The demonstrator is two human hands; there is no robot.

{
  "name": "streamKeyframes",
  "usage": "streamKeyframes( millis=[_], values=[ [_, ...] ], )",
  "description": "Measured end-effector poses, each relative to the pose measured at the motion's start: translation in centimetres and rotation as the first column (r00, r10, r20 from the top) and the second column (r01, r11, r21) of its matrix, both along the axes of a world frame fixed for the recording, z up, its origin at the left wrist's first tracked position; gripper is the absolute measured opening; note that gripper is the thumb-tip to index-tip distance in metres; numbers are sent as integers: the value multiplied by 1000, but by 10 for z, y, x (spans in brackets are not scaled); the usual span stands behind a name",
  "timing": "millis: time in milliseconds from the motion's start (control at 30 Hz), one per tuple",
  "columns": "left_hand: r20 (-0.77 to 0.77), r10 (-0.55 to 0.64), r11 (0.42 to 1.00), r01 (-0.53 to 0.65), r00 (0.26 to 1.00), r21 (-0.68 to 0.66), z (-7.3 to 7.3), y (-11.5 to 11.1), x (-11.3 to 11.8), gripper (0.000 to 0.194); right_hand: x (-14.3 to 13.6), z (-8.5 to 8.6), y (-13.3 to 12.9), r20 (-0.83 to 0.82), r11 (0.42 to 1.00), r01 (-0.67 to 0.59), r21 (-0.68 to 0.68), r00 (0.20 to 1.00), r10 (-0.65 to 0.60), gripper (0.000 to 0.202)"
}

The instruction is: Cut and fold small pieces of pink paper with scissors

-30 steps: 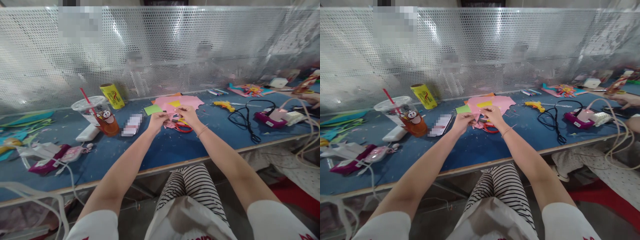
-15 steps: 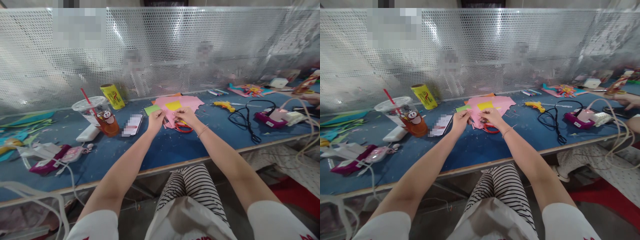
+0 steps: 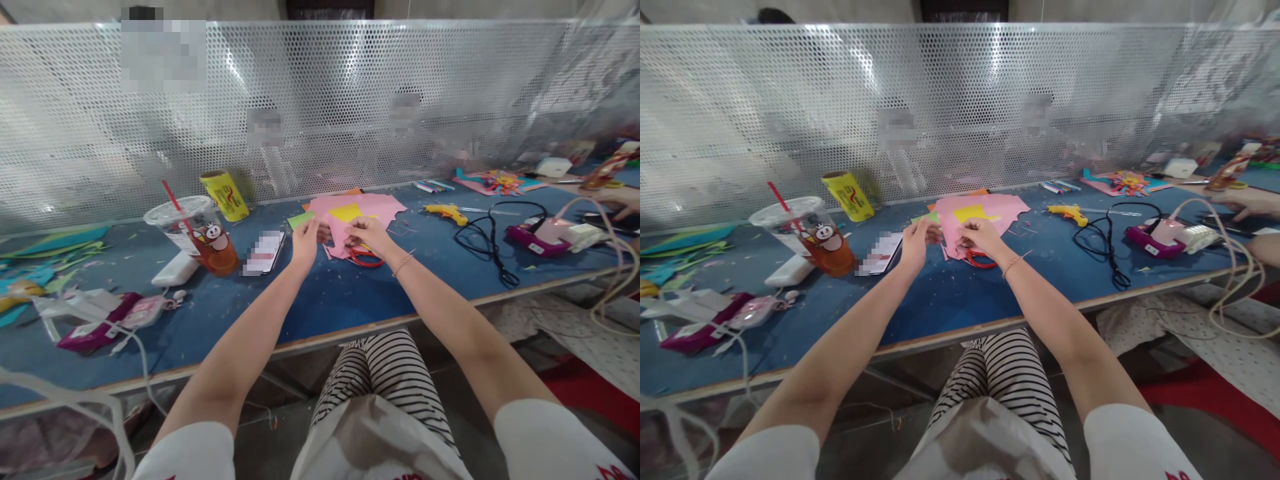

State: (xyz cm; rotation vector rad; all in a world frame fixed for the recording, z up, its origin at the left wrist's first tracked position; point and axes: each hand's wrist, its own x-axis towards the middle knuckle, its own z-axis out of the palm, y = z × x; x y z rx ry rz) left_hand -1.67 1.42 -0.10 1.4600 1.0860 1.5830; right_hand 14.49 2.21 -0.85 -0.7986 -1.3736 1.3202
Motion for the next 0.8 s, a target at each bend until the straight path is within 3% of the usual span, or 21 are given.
streamKeyframes(
  millis=[133,200,267,300,367,433,500,567,700,800],
  values=[
    [-176,10,998,2,984,68,-7,2,2,27,-3,-3,1,32,997,-71,-26,997,71,25],
    [-235,42,995,-20,971,94,-9,5,-1,25,1,-2,2,161,994,-107,16,982,103,25],
    [-234,66,995,-46,970,90,-10,9,-5,22,9,0,2,399,987,-89,134,916,29,28],
    [-224,80,994,-63,971,86,-11,12,-7,20,14,1,3,532,972,-55,227,843,-77,29],
    [-214,119,989,-97,970,113,-11,16,-11,18,23,0,4,749,940,6,340,603,-275,30],
    [-199,155,981,-126,968,150,-11,19,-15,18,28,-2,4,872,931,-81,356,387,-300,28],
    [-172,187,975,-161,967,156,-11,20,-16,18,27,-5,4,913,936,-117,333,287,-289,30],
    [-155,202,973,-180,967,142,-12,20,-17,17,24,-7,3,929,948,-100,302,252,-270,31],
    [-145,228,970,-213,963,115,-12,19,-16,16,18,-7,2,940,942,-184,282,250,-233,27],
    [-122,245,968,-235,962,92,-10,17,-15,16,16,-5,0,934,934,-178,309,243,-263,29]
  ],
)
